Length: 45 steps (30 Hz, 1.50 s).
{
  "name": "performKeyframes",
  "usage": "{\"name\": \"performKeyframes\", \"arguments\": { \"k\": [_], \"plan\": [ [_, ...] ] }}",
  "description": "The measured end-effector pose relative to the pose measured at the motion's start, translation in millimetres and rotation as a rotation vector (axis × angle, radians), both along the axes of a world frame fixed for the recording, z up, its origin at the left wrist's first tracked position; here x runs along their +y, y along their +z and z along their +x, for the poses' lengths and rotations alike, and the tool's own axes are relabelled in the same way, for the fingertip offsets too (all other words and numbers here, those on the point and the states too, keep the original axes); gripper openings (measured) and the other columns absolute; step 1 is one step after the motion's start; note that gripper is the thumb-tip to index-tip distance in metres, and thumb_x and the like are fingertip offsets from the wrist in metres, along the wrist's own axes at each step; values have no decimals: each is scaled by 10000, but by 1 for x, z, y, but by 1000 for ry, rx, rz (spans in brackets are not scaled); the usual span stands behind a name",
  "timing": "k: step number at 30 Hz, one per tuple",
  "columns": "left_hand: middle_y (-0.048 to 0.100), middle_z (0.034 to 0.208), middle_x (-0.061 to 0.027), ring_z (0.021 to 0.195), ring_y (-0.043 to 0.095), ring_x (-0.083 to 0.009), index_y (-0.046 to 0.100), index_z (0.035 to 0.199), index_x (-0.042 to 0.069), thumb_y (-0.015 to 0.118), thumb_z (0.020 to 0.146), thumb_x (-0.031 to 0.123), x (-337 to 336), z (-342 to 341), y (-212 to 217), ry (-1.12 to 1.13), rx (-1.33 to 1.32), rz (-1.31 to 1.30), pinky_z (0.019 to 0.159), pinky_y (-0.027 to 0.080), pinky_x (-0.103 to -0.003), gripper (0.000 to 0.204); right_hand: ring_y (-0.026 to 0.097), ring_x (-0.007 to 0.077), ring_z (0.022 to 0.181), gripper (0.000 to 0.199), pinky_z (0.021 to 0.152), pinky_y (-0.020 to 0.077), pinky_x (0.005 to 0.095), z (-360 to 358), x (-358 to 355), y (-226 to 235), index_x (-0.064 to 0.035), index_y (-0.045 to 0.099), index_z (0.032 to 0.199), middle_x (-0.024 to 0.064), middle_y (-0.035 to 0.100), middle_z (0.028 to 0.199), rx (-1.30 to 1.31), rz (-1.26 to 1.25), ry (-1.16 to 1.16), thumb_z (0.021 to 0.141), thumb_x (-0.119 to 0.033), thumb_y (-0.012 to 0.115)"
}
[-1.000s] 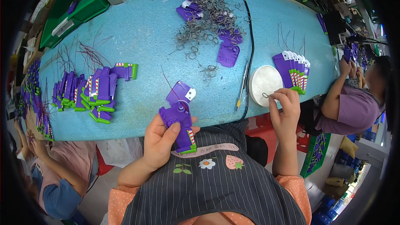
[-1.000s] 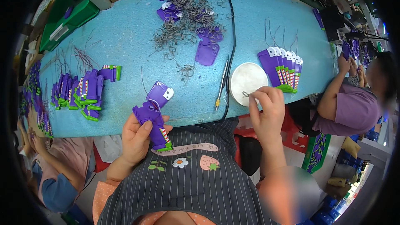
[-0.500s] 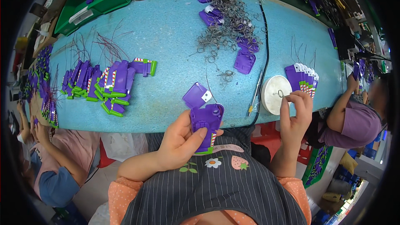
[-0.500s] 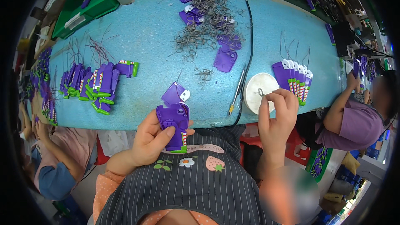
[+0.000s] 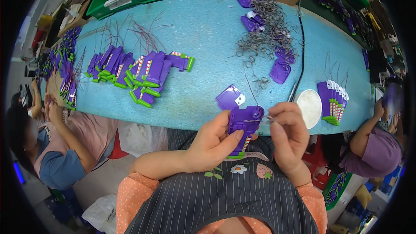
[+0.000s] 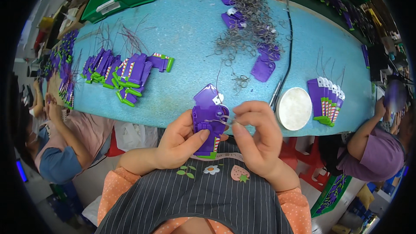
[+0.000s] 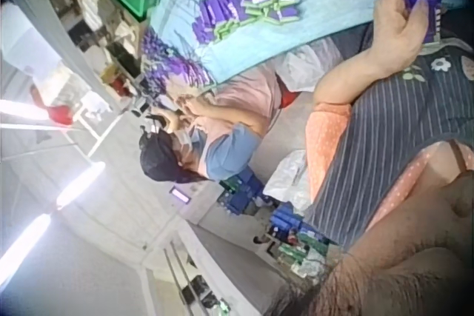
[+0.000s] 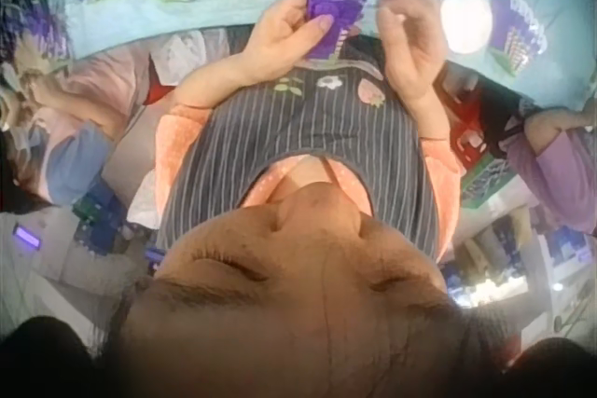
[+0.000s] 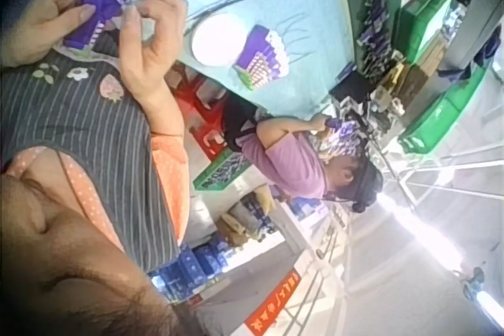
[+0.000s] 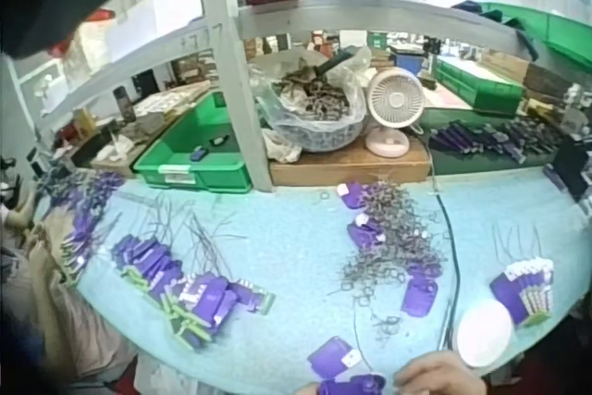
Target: The person assembles small purple and green plastic components by hand at a workbench. They repeatedly pick up a purple housing, insert a white piece, and attach a green base, then place the finished unit on the table. The process is repeated for multiple units throughout the clip.
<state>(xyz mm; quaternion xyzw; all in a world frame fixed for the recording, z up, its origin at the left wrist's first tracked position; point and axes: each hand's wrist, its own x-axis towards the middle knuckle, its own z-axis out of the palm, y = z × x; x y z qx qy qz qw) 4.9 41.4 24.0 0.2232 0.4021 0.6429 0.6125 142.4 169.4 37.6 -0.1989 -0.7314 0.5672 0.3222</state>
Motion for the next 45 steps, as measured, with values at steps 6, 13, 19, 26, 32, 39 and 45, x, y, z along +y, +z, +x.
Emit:
{"name": "performKeyframes", "arguments": {
  "k": [6,13,19,26,32,39,45],
  "plan": [
    [494,1251,-130,1096,549,-197,319,1314,-23,384,948,26,-10,-13,-7,-20,73,15,944,447,-331,375,524,142,920,65,836,408,294,-12,-8,-18,-8,531,913,116,568,1016,-16,-519,151,861,-16,570],
    [618,963,-119,852,627,-187,428,1165,-29,459,905,31,-11,-34,-10,-269,403,-17,733,484,-314,269,485,66,749,154,663,388,216,-9,17,-7,-24,498,858,9,530,814,-194,-764,276,822,-29,648],
    [642,908,-136,796,644,-222,447,1113,-13,468,896,39,-13,-41,-19,-484,435,159,674,485,-345,225,491,59,664,194,585,386,205,-12,34,-16,-16,520,809,-1,538,754,-290,-1001,641,800,-94,697],
    [519,1215,-183,1087,566,-262,335,1294,16,405,957,56,-46,-27,-13,39,-178,-35,909,476,-383,347,515,158,549,260,501,411,279,-59,-8,-51,-14,519,920,86,553,731,-569,463,-70,794,-163,690],
    [526,1205,-180,1079,573,-260,298,1334,10,465,908,0,-46,-22,-22,-6,-171,-263,883,496,-360,457,520,114,527,181,468,405,255,-27,-2,-40,-2,496,982,71,553,733,-373,21,-59,840,-19,606],
    [499,1221,-133,1139,522,-193,288,1337,-3,416,838,-95,-36,-15,-22,-115,-83,-193,942,455,-331,523,500,25,594,282,498,386,165,-23,-7,-28,31,575,1111,122,497,1141,-208,-444,350,829,42,583],
    [511,1155,-109,1075,541,-159,321,1297,-11,464,863,-62,-33,-19,-20,-151,-55,-236,889,467,-304,460,490,6,585,289,486,367,157,-27,-12,-40,32,580,1109,121,501,1146,-247,-508,347,821,36,601]
  ]
}}
